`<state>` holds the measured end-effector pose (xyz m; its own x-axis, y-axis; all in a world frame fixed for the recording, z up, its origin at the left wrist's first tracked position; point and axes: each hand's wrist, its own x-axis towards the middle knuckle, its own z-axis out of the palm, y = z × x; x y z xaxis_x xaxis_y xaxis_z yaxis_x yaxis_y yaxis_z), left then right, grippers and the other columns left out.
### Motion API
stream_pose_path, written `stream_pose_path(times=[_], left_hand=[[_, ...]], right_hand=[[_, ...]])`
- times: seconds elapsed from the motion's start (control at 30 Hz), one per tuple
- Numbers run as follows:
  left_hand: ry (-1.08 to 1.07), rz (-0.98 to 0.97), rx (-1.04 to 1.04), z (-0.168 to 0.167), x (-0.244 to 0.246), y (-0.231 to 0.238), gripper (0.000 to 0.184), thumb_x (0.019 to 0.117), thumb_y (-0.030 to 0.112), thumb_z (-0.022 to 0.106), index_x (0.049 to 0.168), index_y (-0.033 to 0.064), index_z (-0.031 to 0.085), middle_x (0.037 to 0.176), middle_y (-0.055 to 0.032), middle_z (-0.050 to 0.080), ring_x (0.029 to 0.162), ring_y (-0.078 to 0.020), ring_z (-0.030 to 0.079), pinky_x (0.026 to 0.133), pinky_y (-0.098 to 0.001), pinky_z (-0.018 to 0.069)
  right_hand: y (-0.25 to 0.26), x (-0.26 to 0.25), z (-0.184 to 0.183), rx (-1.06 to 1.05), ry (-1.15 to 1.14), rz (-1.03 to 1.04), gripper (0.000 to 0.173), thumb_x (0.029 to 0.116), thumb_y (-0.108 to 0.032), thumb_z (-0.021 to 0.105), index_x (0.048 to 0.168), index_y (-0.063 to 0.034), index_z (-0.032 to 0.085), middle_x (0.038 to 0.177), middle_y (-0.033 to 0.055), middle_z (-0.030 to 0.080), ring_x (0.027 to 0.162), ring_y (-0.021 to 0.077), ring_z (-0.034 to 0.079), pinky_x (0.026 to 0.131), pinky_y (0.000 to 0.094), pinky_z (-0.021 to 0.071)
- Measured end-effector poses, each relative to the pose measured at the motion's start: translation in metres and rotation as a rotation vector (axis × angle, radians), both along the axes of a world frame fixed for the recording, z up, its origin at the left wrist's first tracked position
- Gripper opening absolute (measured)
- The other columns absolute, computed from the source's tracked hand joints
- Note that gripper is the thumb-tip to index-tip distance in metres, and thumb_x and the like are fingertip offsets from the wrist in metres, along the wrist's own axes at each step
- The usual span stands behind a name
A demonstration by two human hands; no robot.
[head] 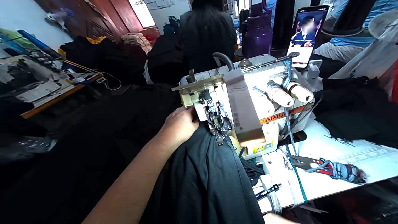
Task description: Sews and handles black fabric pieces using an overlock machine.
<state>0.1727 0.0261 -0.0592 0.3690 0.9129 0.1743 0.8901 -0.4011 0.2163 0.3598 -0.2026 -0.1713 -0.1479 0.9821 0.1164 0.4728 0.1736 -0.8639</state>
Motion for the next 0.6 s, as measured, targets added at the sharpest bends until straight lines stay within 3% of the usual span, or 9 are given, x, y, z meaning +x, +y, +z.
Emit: stream_pose_path(times=[0.1, 0.2, 0.27, 0.33, 0.4, 0.47, 0.53, 0.6], left_hand=[[0.066, -0.015, 0.079, 0.003, -0.011, -0.012, 0.022, 0.0953, 0.001, 0.067, 0.117, -0.0005, 0.072, 0.122, -0.0247, 0.066, 0.116, -0.0431, 0.062, 0.098, -0.0605, 0.0483], [0.007, -0.174, 0.283, -0.002, -0.034, -0.031, 0.012, 0.0852, 0.000, 0.077, 0.097, 0.0015, 0.074, 0.109, -0.0203, 0.065, 0.093, -0.0368, 0.068, 0.074, -0.0570, 0.0562], [-0.006, -0.285, 0.375, -0.011, -0.048, -0.043, 0.008, 0.0843, 0.009, 0.075, 0.091, 0.0036, 0.074, 0.103, -0.0147, 0.068, 0.085, -0.0302, 0.070, 0.068, -0.0519, 0.0586], [-0.003, -0.316, 0.428, -0.022, -0.057, -0.050, 0.019, 0.0907, 0.025, 0.063, 0.090, 0.0096, 0.074, 0.090, -0.0038, 0.069, 0.076, -0.0183, 0.069, 0.063, -0.0400, 0.0587], [-0.044, -0.306, 0.409, -0.027, -0.062, -0.055, 0.025, 0.0927, 0.029, 0.058, 0.091, 0.0111, 0.074, 0.086, 0.0004, 0.069, 0.076, -0.0123, 0.068, 0.065, -0.0332, 0.0571], [-0.118, -0.299, 0.354, -0.029, -0.064, -0.059, 0.021, 0.0912, 0.028, 0.062, 0.093, 0.0102, 0.074, 0.099, -0.0001, 0.071, 0.085, -0.0085, 0.068, 0.073, -0.0268, 0.0574], [-0.171, -0.283, 0.314, -0.031, -0.062, -0.062, 0.014, 0.0867, 0.025, 0.068, 0.087, 0.0107, 0.069, 0.105, -0.0008, 0.069, 0.088, -0.0073, 0.067, 0.073, -0.0248, 0.0562], [-0.164, -0.261, 0.282, -0.031, -0.058, -0.065, 0.012, 0.0839, 0.021, 0.071, 0.085, 0.0108, 0.066, 0.097, -0.0008, 0.068, 0.081, -0.0099, 0.065, 0.067, -0.0300, 0.0550]], right_hand=[[0.008, 0.039, 0.016, 0.429, -0.336, -0.291, 0.025, 0.1000, -0.018, 0.062, 0.098, 0.0027, 0.075, 0.094, 0.0193, 0.075, 0.086, 0.0292, 0.074, 0.078, 0.0402, 0.0591], [0.027, 0.097, 0.018, 0.555, -0.566, -0.522, 0.029, 0.1010, -0.022, 0.056, 0.104, -0.0005, 0.076, 0.105, 0.0184, 0.075, 0.103, 0.0353, 0.072, 0.090, 0.0477, 0.0567], [0.037, 0.127, -0.005, 0.538, -0.676, -0.540, 0.035, 0.0966, -0.027, 0.055, 0.108, -0.0031, 0.077, 0.113, 0.0185, 0.074, 0.112, 0.0451, 0.068, 0.092, 0.0621, 0.0528], [0.038, 0.139, -0.027, 0.466, -0.702, -0.474, 0.034, 0.0935, -0.024, 0.061, 0.116, -0.0028, 0.075, 0.118, 0.0199, 0.072, 0.113, 0.0490, 0.066, 0.088, 0.0691, 0.0511], [0.036, 0.137, -0.036, 0.471, -0.724, -0.467, 0.032, 0.0929, -0.022, 0.061, 0.116, -0.0043, 0.075, 0.114, 0.0159, 0.075, 0.108, 0.0454, 0.069, 0.086, 0.0651, 0.0533], [0.034, 0.133, -0.032, 0.462, -0.686, -0.473, 0.024, 0.0894, -0.015, 0.065, 0.107, -0.0029, 0.075, 0.105, 0.0165, 0.075, 0.101, 0.0431, 0.071, 0.085, 0.0639, 0.0538], [0.032, 0.129, -0.025, 0.450, -0.659, -0.491, 0.018, 0.0828, -0.005, 0.068, 0.098, 0.0019, 0.073, 0.094, 0.0205, 0.073, 0.089, 0.0448, 0.072, 0.081, 0.0655, 0.0529], [0.029, 0.126, -0.021, 0.443, -0.675, -0.524, 0.016, 0.0825, -0.003, 0.065, 0.095, 0.0022, 0.073, 0.087, 0.0204, 0.072, 0.082, 0.0431, 0.072, 0.076, 0.0635, 0.0537]])
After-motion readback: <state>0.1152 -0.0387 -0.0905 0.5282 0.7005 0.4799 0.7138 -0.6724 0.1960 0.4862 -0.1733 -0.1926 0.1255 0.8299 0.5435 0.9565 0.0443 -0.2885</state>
